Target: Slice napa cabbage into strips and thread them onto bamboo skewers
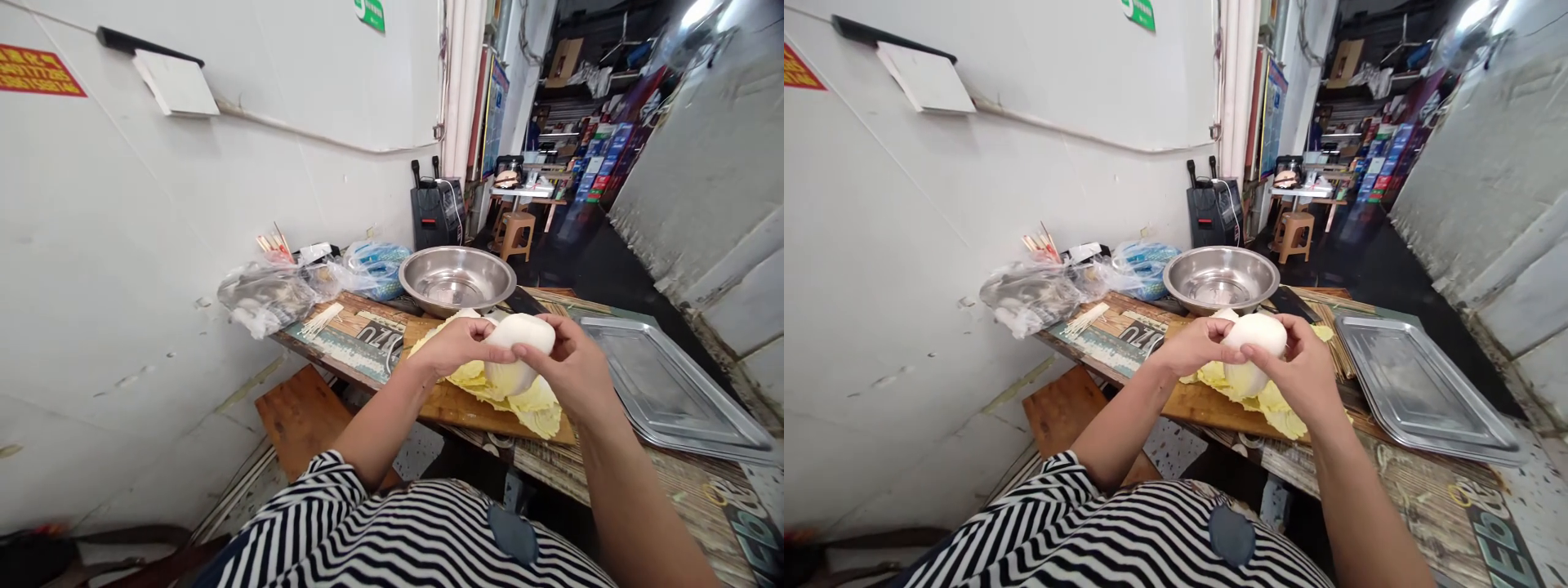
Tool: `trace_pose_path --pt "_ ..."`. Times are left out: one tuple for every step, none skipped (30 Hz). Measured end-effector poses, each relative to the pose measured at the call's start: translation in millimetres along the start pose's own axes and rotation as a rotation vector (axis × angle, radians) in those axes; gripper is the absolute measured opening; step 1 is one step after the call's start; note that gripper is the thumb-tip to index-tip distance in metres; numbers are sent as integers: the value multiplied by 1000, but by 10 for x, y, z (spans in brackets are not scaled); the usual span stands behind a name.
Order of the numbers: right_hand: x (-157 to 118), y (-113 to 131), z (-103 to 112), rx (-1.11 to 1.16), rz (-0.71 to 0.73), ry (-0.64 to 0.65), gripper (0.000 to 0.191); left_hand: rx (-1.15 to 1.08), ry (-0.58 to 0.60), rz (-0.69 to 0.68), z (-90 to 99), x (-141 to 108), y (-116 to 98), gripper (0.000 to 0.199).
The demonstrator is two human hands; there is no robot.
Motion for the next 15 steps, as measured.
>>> trace_pose_path --pt "10 -35 -15 21 -24 25 61 -49 17 41 -17 3 25 56" --pt "14 -74 -44 47 -47 71 62 -99 31 81 -31 6 48 57" --pt "13 -114 -79 78 -68 128 64 -141 38 111 -39 10 64 58" --pt "8 -153 -114 114 -85 184 66 -171 34 127 -40 17 72 58" --pt "4 -191 -140 153 -103 227 68 -190 23 128 -34 25 72 58" --pt "2 -228 -155 193 -123 252 70 -203 9 119 -25 35 65 57" --pt "3 -264 -160 228 -147 259 71 -212 -3 105 -18 43 57 57" --pt "3 -296 -161 258 -178 257 70 -221 -7 91 -16 48 50 56" --pt "-1 -321 -164 282 -212 258 70 -230 -5 81 -19 51 45 56" --pt "-10 -334 -170 298 -245 263 69 -241 4 77 -27 51 47 54" --pt "-21 -335 -176 305 -271 269 68 -252 20 83 -40 46 57 53" --pt "-35 -323 -180 306 -291 272 67 -268 37 100 -54 39 77 53" --pt "-49 -305 -181 302 -304 272 65 -288 51 126 -67 30 107 53" --pt "-62 -283 -179 299 -314 267 64 -312 60 156 -80 19 143 53" --pt "-76 -264 -177 300 -325 262 63 -338 66 189 -93 7 183 53"
Point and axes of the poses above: each hand's wrist, its own x-axis towards the middle knuckle, its own z-axis out of the back of the hand, y = z × x, the point moved 7 cm from there along x, towards the middle knuckle, and after that the axes turned 12 degrees about -y, right-handed, at the moved point
